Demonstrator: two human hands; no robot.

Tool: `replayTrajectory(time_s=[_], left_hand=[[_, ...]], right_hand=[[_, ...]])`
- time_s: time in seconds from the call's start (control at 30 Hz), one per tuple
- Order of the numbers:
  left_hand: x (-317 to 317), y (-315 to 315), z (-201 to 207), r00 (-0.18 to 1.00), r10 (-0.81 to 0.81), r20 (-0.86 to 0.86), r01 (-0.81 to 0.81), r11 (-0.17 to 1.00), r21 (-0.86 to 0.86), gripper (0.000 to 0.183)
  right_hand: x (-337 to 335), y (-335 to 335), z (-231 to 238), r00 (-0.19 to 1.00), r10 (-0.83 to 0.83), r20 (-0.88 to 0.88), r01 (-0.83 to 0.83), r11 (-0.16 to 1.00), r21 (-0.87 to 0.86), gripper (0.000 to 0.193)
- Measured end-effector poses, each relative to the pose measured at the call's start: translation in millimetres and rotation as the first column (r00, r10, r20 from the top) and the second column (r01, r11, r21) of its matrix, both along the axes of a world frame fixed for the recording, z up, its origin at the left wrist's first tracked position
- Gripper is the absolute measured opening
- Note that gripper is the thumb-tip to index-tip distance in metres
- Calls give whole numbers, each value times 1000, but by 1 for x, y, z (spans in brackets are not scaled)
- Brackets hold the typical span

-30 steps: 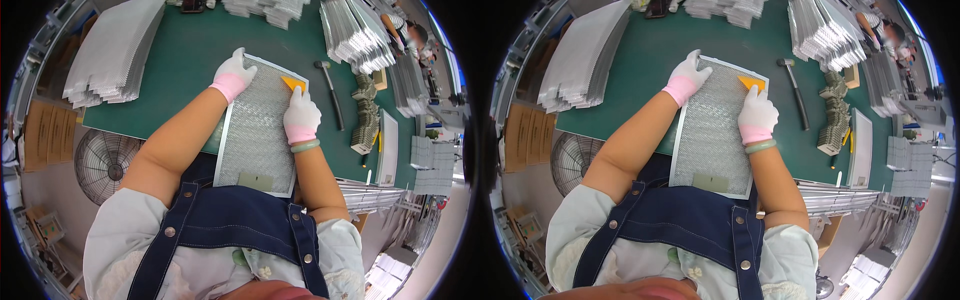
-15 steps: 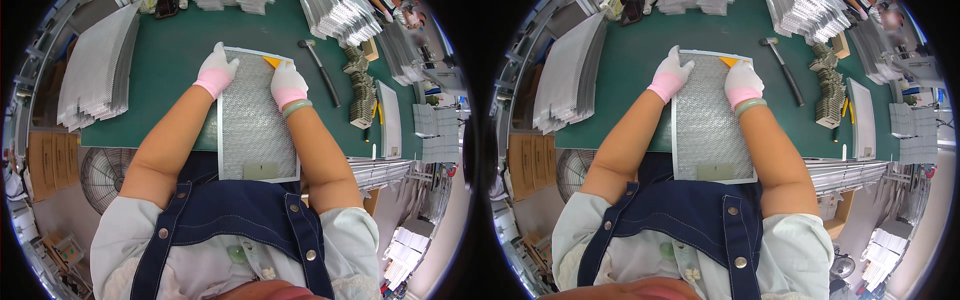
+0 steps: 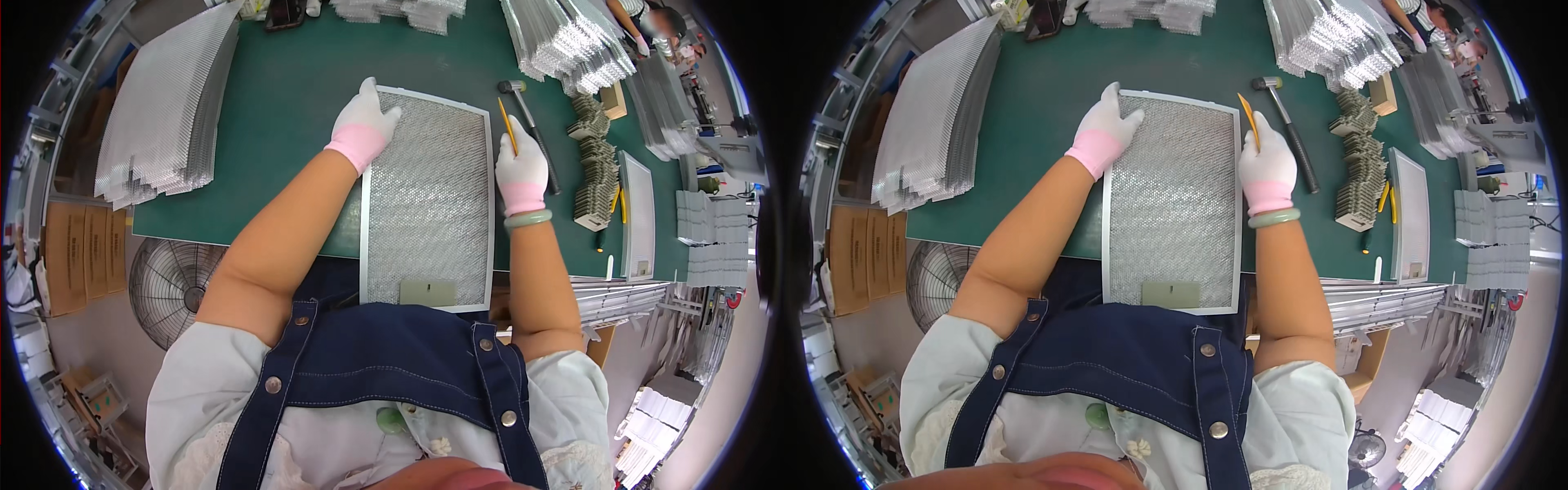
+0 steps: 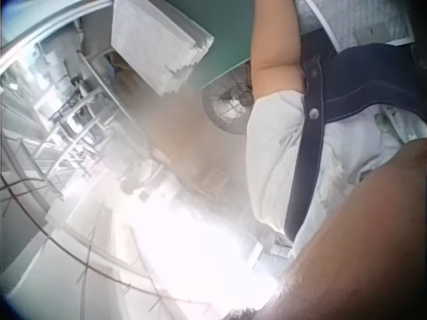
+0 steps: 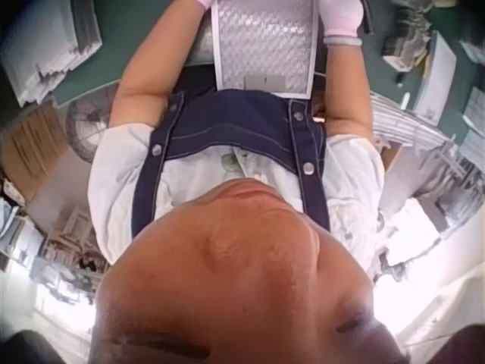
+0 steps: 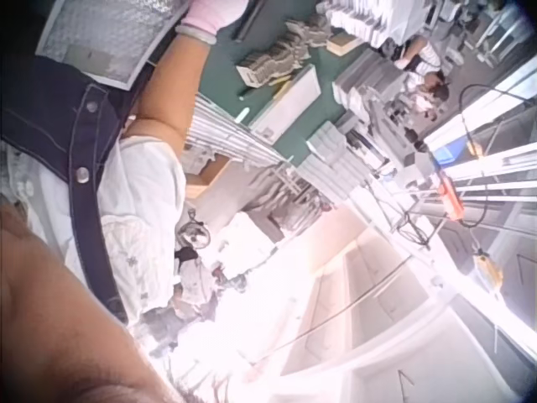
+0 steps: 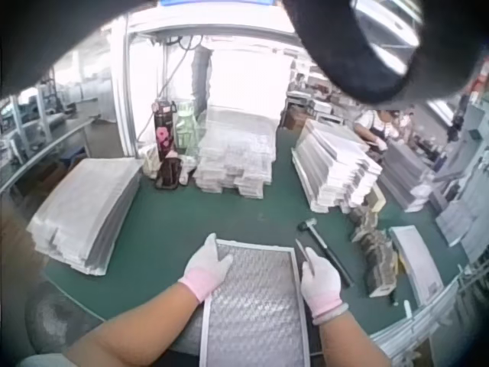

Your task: The person assembles air filters by placing a mesh screen into a frame, securing it with a stapler, and trimming excess material with a utility knife. They repeat this process for multiple units, stacking completed filters on the table.

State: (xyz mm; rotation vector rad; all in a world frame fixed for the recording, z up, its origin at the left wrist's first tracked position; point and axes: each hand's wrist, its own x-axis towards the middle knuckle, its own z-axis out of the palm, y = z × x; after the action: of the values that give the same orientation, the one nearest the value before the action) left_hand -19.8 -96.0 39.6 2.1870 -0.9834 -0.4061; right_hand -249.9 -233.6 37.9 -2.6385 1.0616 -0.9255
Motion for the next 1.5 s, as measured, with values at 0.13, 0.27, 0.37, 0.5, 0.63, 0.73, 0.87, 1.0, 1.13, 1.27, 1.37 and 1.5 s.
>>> replayTrajectory(time_s=[0.13,0.27,0.37,0.5,0.63,0.73,0.87,1.0,1.13,1.27,1.37,1.5], left_hand=[[2,0,-3,1000,12,20,-12,999,39,73],[0,-1,-5,1000,-7,6,7,1000,17,72],[3,-1,-3,1000,-6,-5,6,1000,-19,73],[13,7,-7,998,-41,-55,35,995,-94,78],[34,18,-10,964,-236,-119,216,963,-160,83],[42,22,-11,931,-297,-214,262,949,-177,86],[45,25,-8,924,-303,-234,274,950,-148,88],[45,23,-15,947,-290,-135,256,940,-225,87],[45,19,-7,920,-285,-267,266,958,-105,92],[49,19,-21,925,-297,-238,271,953,-135,88],[49,24,-13,902,-317,-291,276,945,-175,85],[44,24,-18,847,-390,-361,270,900,-341,82]], right_hand=[[5,8,-1,883,-9,-470,-17,999,-51,38],[25,-5,3,776,-202,-598,209,976,-59,36],[39,-18,9,750,-207,-628,239,970,-35,37],[47,40,18,807,-104,-581,40,992,-122,40],[70,87,12,809,-45,-586,-21,994,-106,39],[102,99,24,752,-34,-658,71,997,29,35],[133,103,22,745,-43,-665,121,990,71,34],[149,101,24,760,-14,-650,108,989,105,35],[176,87,16,743,-22,-669,183,968,172,37],[176,83,18,691,5,-723,199,960,197,34],[157,83,37,638,70,-767,156,963,218,33],[113,92,59,645,101,-757,-82,995,62,40]])
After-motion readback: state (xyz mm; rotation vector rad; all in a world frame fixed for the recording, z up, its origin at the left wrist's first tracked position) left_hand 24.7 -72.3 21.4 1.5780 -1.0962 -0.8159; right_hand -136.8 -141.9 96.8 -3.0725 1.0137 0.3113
